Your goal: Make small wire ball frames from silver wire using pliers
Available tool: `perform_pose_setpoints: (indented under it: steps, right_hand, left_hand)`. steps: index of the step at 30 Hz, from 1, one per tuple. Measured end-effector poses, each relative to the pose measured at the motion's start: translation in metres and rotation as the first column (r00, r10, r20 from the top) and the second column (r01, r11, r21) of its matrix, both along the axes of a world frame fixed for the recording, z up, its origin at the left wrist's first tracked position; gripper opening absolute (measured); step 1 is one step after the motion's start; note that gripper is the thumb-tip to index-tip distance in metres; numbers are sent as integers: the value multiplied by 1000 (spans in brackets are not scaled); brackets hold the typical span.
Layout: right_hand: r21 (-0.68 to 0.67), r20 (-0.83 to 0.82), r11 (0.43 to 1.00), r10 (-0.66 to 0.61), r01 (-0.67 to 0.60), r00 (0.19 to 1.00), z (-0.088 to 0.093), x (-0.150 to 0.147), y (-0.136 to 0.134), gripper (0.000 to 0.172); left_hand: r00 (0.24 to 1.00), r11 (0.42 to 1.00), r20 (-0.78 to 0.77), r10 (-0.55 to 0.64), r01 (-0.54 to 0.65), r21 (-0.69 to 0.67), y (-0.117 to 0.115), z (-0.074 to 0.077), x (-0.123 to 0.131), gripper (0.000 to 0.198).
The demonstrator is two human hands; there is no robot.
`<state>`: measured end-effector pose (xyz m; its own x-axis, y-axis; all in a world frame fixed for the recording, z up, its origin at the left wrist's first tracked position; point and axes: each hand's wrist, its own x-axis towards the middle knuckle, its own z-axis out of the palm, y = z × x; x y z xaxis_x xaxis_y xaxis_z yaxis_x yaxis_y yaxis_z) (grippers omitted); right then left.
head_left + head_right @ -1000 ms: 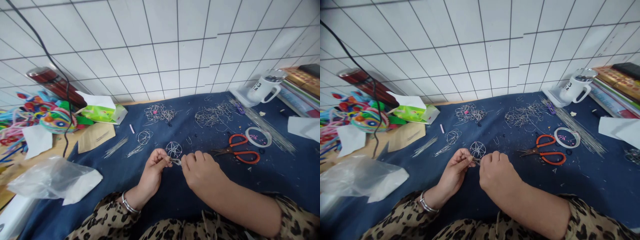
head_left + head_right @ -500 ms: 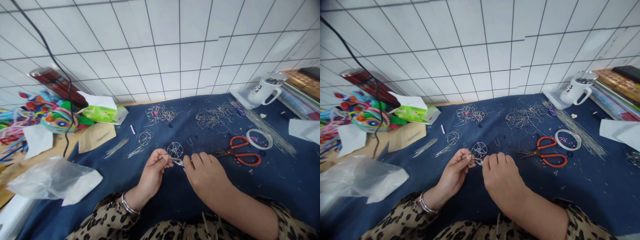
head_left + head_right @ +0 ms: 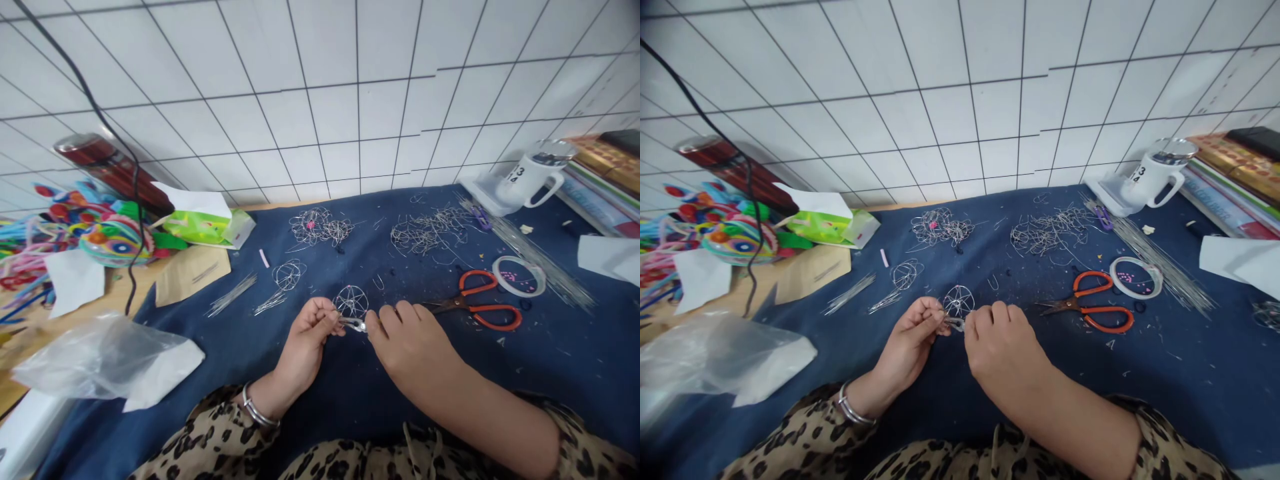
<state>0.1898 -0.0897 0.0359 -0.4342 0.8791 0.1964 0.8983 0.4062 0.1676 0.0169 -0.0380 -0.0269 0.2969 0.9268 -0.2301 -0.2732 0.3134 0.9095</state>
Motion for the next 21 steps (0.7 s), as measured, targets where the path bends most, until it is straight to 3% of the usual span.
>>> perform_pose_setpoints:
  steps: [5,13,18,21]
  right_hand:
    - [25,44,999,21,-22,999,0,-1,0,22]
    - [135,184,969,183,-209,966,9,1,3,21]
    - [127,269,943,265,-307,926,14,0,4,22]
    - [108,236,951,259,-291,936,16,2,6,22]
  left_hand:
    - [999,1000,-31,-8,9,28,0,0,1,4]
    - [997,998,-65,-39,42,45,-2,1,2,6]
    - [997,998,-58,-53,55,41,-1,1,1,8]
    - [998,999,-49,-47,48,13,-1,2,1,9]
